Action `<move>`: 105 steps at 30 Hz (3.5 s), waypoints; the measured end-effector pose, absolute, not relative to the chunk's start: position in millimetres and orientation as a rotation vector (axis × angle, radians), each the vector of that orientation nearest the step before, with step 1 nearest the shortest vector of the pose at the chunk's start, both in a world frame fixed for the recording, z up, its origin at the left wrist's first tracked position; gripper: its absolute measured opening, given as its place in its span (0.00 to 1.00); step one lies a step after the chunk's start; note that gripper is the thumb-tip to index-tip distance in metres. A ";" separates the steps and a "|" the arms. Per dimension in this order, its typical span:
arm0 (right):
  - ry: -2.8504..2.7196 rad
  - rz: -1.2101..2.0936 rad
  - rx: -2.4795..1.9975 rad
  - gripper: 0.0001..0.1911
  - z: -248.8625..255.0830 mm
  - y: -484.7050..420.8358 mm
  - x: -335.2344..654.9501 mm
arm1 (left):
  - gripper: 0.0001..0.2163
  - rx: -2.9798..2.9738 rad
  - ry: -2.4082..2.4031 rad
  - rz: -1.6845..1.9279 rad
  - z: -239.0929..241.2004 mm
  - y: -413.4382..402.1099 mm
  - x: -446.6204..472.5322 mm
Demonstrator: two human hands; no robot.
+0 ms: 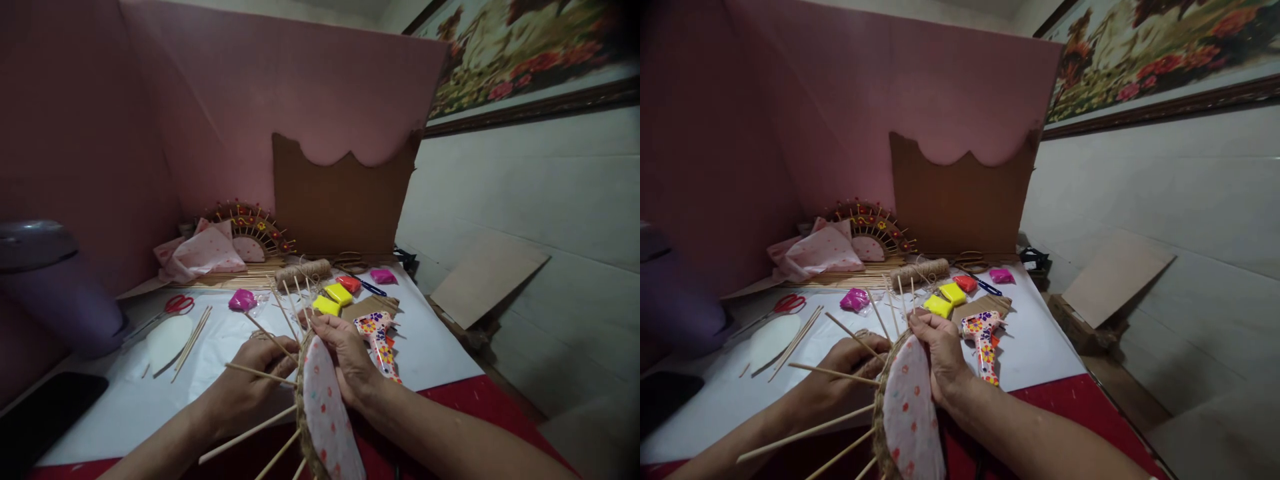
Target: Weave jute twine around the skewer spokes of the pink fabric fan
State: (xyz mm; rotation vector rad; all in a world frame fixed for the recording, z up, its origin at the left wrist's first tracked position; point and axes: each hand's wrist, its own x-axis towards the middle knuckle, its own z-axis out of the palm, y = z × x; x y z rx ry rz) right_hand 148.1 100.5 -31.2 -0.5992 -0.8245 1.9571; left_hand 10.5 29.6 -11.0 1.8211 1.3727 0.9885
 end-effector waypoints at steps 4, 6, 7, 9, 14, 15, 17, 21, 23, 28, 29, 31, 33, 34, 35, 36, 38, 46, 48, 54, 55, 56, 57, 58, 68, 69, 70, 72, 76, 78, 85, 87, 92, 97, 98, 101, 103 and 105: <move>-0.830 1.919 -0.609 0.12 -29.0 99.4 148.7 | 0.13 1.802 1.376 1.021 -15.2 30.0 10.5; -0.832 1.908 -0.624 0.12 -28.0 99.7 148.8 | 0.13 1.778 1.368 1.039 -15.9 29.7 11.1; -0.831 1.907 -0.632 0.13 -27.8 100.1 148.9 | 0.13 1.761 1.356 1.047 -15.9 29.7 11.4; -0.827 1.907 -0.637 0.12 -27.4 100.8 148.9 | 0.13 1.729 1.337 1.060 -15.7 30.0 11.7; -0.846 1.881 -0.635 0.13 -25.4 100.7 149.2 | 0.12 1.635 1.304 1.082 -16.4 31.3 11.7; -0.851 1.875 -0.642 0.13 -24.8 100.4 149.3 | 0.12 1.604 1.291 1.090 -16.7 31.4 11.7; -0.857 1.869 -0.649 0.13 -23.8 99.9 149.5 | 0.12 1.560 1.273 1.105 -17.1 31.3 11.5; -0.870 1.863 -0.647 0.14 -24.7 100.5 149.8 | 0.11 1.542 1.268 1.107 -17.1 31.1 10.4; -0.871 1.866 -0.642 0.14 -26.0 101.4 149.6 | 0.11 1.544 1.273 1.108 -17.4 31.1 10.4; -0.907 1.856 -0.625 0.13 -27.6 101.8 148.7 | 0.12 1.490 1.273 1.173 -17.3 29.9 16.2; -0.916 1.855 -0.624 0.13 -27.6 101.5 148.6 | 0.12 1.467 1.268 1.195 -16.9 29.7 17.7; -0.926 1.848 -0.629 0.13 -27.8 100.9 148.4 | 0.11 1.422 1.251 1.223 -16.1 30.1 19.6; -0.944 1.830 -0.633 0.13 -28.2 100.4 148.4 | 0.11 1.383 1.220 1.222 -15.9 32.0 18.5; -0.954 1.819 -0.630 0.13 -28.4 100.2 148.4 | 0.11 1.365 1.202 1.216 -16.4 33.6 16.8; -0.968 1.809 -0.625 0.13 -28.5 99.8 148.4 | 0.11 1.349 1.187 1.208 -17.3 35.5 14.5; -0.981 1.797 -0.619 0.13 -28.6 99.3 148.4 | 0.12 1.332 1.183 1.199 -18.5 37.6 11.7; -1.004 1.783 -0.617 0.13 -28.3 98.0 148.5 | 0.13 1.293 1.196 1.179 -21.2 41.7 6.4; -1.026 1.796 -0.659 0.14 -28.5 95.3 149.4 | 0.14 1.201 1.294 1.134 -17.1 44.3 6.8; -1.032 1.799 -0.663 0.14 -28.8 95.8 149.5 | 0.14 1.204 1.302 1.133 -14.4 42.6 8.7; -1.028 1.809 -0.660 0.14 -30.5 96.6 149.5 | 0.12 1.223 1.282 1.116 -7.4 39.7 8.2; -1.030 1.813 -0.661 0.14 -31.2 96.7 149.4 | 0.12 1.241 1.260 1.113 -6.5 39.6 6.9; -1.033 1.818 -0.663 0.14 -32.0 96.8 149.3 | 0.12 1.261 1.239 1.102 -5.8 39.6 5.3; -1.035 1.819 -0.663 0.14 -32.9 97.1 149.2 | 0.12 1.279 1.228 1.081 -5.4 39.5 3.3; -1.035 1.818 -0.664 0.14 -33.6 97.3 149.0 | 0.12 1.292 1.230 1.051 -5.2 39.3 1.0; -0.960 1.862 -0.699 0.14 -35.6 99.2 148.2 | 0.15 1.550 1.281 0.940 -6.3 38.0 -8.0; -0.957 1.865 -0.704 0.15 -35.4 99.1 148.1 | 0.14 1.566 1.298 0.956 -4.3 37.4 -5.6; -0.960 1.868 -0.702 0.15 -35.0 99.1 148.1 | 0.14 1.584 1.308 0.967 -2.2 36.7 -3.2; -0.968 1.860 -0.687 0.15 -34.4 99.5 147.9 | 0.14 1.620 1.302 0.958 1.0 35.5 1.3; -0.967 1.844 -0.675 0.15 -33.3 100.4 148.2 | 0.18 1.660 1.287 0.962 -0.9 35.7 5.2; -0.962 1.850 -0.694 0.15 -32.9 100.1 148.3 | 0.18 1.644 1.287 0.978 -4.4 36.8 4.9; -0.930 2.140 -0.602 0.18 -28.7 92.8 148.0 | 0.15 1.381 1.173 1.037 -0.2 38.0 3.3; -0.974 2.233 -0.579 0.19 -26.0 89.6 148.6 | 0.14 1.328 1.162 1.057 4.1 37.4 2.4; -1.038 2.217 -0.558 0.23 -18.9 83.6 150.5 | 0.15 1.356 1.213 1.060 4.5 38.4 -1.0; -1.022 2.104 -0.579 0.22 -12.3 80.2 150.6 | 0.15 1.504 1.294 1.090 -0.3 39.7 -5.1; -1.016 2.102 -0.579 0.22 -11.6 79.7 150.7 | 0.15 1.529 1.315 1.096 -0.6 39.5 -5.8; -1.009 2.127 -0.605 0.22 -11.4 79.3 150.9 | 0.13 1.558 1.352 1.106 -0.5 38.9 -6.8; -0.999 2.131 -0.626 0.22 -12.1 79.4 151.0 | 0.12 1.566 1.363 1.104 0.3 38.8 -7.1; -0.989 2.126 -0.631 0.22 -12.6 79.2 151.1 | 0.12 1.588 1.376 1.104 1.2 39.1 -7.8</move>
